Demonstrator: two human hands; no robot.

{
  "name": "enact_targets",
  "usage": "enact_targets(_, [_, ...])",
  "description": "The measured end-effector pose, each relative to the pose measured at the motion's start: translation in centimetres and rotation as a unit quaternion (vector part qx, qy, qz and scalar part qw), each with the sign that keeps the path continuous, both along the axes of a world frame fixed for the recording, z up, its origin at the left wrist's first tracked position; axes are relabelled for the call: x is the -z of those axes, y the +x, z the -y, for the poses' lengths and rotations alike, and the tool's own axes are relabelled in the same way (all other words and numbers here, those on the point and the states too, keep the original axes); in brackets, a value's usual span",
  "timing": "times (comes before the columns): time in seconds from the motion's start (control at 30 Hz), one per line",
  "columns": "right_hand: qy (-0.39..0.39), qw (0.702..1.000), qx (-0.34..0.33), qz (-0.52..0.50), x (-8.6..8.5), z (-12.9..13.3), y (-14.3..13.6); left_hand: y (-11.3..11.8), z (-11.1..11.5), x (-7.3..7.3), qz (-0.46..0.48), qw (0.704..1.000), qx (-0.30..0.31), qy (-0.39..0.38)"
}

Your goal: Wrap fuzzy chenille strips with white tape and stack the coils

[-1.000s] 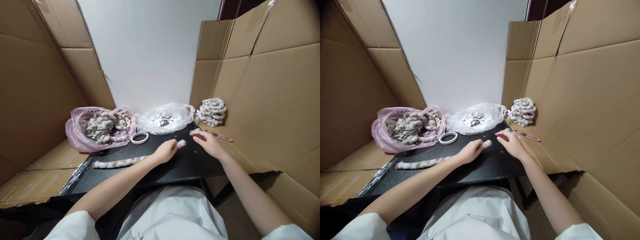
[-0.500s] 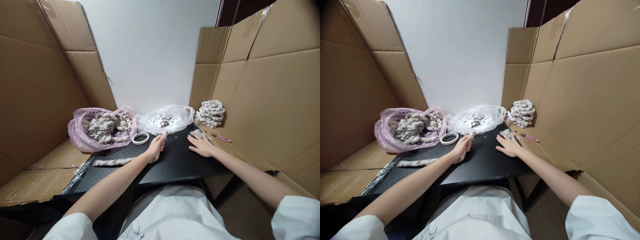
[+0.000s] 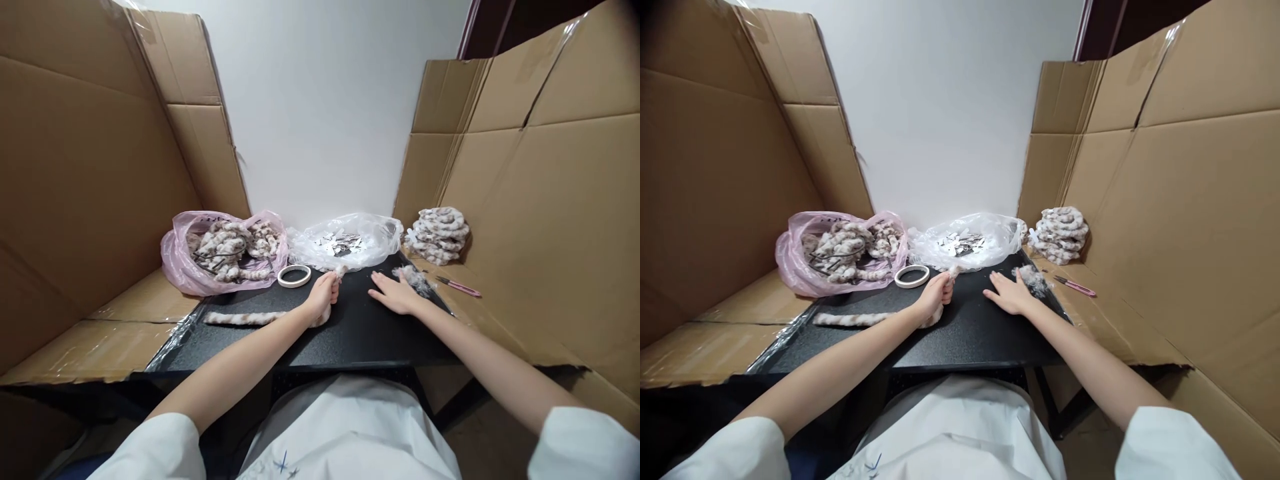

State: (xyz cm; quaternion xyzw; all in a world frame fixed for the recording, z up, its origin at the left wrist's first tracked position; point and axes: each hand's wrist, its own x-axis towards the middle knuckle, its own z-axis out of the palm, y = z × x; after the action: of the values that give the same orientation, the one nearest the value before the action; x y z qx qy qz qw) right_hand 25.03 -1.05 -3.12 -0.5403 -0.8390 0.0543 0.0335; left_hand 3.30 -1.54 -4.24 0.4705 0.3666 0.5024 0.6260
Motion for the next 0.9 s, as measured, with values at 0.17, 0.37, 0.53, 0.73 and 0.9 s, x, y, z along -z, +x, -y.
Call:
enact_targets(0.17, [0.087, 0.990, 0.039, -0.104, -2.7, 0.0, 1.8, 0.0, -0.1, 0.1, 0.004, 0.999, 0.027, 0.018])
enact_targets(0.37, [0.029, 0.888, -0.051, -0.456, -2.8, -0.2, -5.9, 0.1, 0.6, 0.2, 0.013, 0.994, 0.083, 0.071])
enact_targets(0.53, [-0.094, 0.868, -0.086, -0.480, -1.7, -1.8, -6.9, 0.0, 0.6, 0.3, 0.007, 0.994, 0.097, 0.044])
enact_targets(0.73, [0.030, 0.958, 0.047, -0.282, -5.2, -7.8, -7.0, 0.1, 0.0, 0.1, 0.028, 0.996, 0.073, -0.033])
enact_targets(0.9, [0.019, 0.979, 0.110, -0.168, -4.9, -12.1, -10.6, 0.4, 0.1, 0.1, 0.056, 0.998, 0.015, -0.028])
